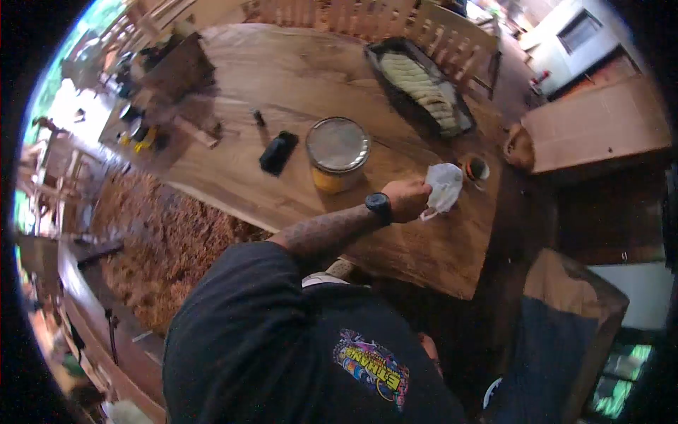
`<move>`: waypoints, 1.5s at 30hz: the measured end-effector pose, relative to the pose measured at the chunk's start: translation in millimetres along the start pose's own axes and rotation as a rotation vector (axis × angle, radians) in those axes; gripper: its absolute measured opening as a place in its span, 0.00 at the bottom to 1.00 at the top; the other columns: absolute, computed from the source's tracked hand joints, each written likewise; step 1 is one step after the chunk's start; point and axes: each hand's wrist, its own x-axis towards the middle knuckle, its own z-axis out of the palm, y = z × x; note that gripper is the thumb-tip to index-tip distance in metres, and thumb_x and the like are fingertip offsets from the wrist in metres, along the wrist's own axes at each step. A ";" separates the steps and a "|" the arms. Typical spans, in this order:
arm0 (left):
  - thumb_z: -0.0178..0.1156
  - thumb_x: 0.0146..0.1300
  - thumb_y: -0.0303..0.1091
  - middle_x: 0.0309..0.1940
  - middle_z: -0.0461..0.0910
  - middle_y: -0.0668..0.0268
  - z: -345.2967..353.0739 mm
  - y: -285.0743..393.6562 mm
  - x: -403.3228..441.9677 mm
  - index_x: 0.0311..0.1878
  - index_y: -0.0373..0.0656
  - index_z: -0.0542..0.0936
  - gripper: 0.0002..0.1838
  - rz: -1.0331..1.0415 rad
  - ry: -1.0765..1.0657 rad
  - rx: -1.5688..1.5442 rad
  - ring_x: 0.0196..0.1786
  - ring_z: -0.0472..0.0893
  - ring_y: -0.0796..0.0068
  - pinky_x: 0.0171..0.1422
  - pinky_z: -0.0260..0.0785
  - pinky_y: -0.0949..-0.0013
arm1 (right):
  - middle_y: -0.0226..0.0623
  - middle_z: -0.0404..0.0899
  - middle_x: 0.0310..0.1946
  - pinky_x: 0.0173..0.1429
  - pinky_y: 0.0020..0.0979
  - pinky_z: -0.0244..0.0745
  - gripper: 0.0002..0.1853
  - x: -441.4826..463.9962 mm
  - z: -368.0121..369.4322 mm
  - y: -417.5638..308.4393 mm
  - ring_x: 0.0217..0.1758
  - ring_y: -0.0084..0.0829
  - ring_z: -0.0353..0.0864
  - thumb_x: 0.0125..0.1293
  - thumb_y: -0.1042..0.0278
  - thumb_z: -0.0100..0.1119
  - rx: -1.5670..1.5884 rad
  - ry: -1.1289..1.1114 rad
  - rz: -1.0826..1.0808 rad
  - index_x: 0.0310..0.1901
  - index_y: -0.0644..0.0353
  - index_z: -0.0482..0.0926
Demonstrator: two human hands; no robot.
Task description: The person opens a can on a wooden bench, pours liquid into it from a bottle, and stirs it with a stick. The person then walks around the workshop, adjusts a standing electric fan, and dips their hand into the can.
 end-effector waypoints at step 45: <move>0.59 0.68 0.45 0.65 0.80 0.47 -387.6 -582.5 -393.7 0.73 0.54 0.75 0.29 -0.888 -0.474 0.698 0.64 0.82 0.50 0.68 0.75 0.51 | 0.46 0.84 0.59 0.66 0.40 0.76 0.29 77.9 74.5 -366.7 0.62 0.41 0.83 0.69 0.44 0.68 -0.168 -0.430 0.023 0.66 0.52 0.80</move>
